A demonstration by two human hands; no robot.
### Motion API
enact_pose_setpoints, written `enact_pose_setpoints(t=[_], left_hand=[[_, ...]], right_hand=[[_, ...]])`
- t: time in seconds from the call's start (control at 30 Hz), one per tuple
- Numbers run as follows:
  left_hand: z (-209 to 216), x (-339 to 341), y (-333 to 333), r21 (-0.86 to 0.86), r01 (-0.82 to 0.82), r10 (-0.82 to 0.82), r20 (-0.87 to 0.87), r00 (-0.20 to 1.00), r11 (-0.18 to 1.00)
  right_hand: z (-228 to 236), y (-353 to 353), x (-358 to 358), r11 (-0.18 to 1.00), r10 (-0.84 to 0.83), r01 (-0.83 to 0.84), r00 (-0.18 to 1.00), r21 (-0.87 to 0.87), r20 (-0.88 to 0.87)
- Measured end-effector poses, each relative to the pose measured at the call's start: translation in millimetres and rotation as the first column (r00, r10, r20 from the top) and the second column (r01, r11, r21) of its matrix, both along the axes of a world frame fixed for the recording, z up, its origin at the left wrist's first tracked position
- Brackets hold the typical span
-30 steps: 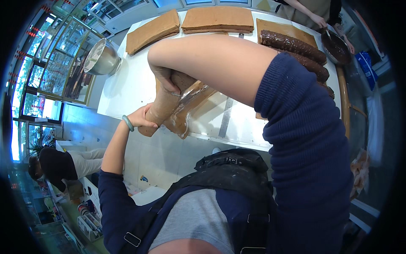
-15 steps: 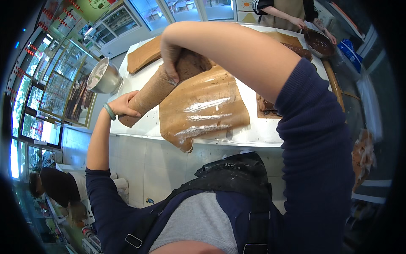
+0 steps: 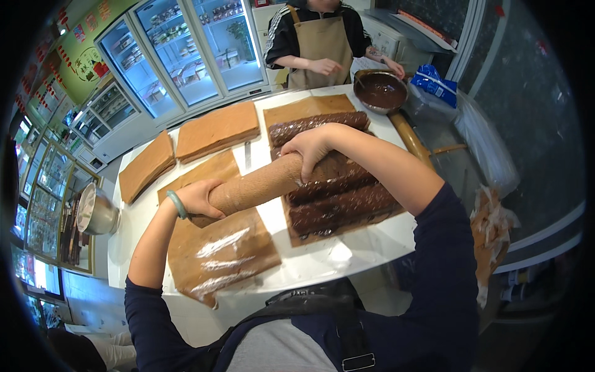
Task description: The person spreads white cream onto flat brown sheets using a spatula, then rolls each sheet into a cylindrical roll. The finished rolls are placed on a tray. The process is repeated for multiple sheets.
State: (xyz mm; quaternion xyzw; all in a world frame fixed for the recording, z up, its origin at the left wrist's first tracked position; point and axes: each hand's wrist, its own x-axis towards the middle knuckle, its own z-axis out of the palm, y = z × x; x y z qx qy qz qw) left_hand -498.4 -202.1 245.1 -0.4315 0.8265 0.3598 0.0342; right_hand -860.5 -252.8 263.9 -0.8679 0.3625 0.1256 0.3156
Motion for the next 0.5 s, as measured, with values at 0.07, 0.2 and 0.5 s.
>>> enact_pose_setpoints(t=[0.07, 0.2, 0.5], left_hand=[[1, -48, -43, -0.033, 0.01, -0.009, 0.03, 1.0, 0.999], [8, -129, -146, -0.238, -0.113, 0.13, 0.059, 0.99, 0.965], [-49, -217, -315, -0.532, 0.014, 0.095, 0.176, 0.98, 0.847]], right_hand=[[0, -36, -50, 0.998, -0.042, 0.043, 0.999, -0.041, 0.026], [3, -131, -128, 0.946, -0.079, 0.097, 0.995, -0.309, 0.068], [-78, -285, -205, 0.851, -0.141, 0.194, 0.98, -0.488, 0.144]])
